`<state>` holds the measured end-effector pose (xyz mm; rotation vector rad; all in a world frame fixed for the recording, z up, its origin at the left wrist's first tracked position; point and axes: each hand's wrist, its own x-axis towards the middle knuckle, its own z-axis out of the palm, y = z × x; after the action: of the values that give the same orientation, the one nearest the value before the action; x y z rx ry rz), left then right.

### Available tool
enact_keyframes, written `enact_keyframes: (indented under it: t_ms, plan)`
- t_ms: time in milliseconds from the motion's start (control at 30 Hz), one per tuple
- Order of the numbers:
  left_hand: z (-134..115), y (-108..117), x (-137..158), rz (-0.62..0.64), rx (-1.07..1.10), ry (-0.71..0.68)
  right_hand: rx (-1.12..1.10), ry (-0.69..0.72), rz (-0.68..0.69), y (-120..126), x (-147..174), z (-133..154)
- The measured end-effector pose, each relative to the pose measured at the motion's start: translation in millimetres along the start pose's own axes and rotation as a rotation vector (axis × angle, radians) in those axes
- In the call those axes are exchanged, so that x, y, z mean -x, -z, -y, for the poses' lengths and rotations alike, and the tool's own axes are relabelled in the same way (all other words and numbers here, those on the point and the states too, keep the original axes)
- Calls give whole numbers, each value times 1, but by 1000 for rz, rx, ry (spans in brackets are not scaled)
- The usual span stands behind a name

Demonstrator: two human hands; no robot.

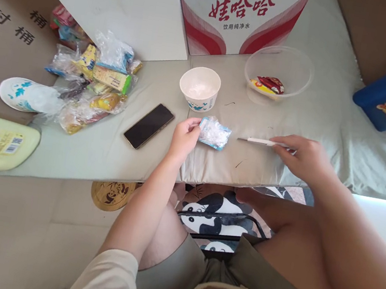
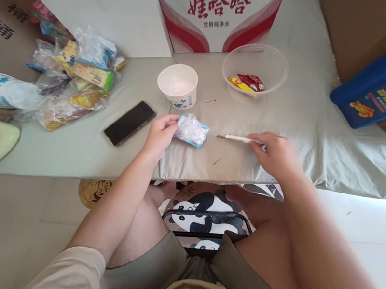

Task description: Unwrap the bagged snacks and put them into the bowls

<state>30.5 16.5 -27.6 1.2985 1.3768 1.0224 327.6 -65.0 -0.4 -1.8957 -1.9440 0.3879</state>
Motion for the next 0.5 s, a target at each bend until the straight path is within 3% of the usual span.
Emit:
enact_keyframes:
  t_ms: [100, 167, 300, 500]
  plan:
    - [-3, 0, 2, -40, -226, -237, 109, -78, -132, -1, -4, -11]
    - [-6, -2, 6, 51, -349, -338, 155, -57, -207, -4, -6, -10]
    - [-7, -9, 10, 206, -403, -343, 72, 106, -180, -15, -7, 11]
    - [-6, -10, 10, 148, -313, -331, -97, 321, -30, -34, -1, 42]
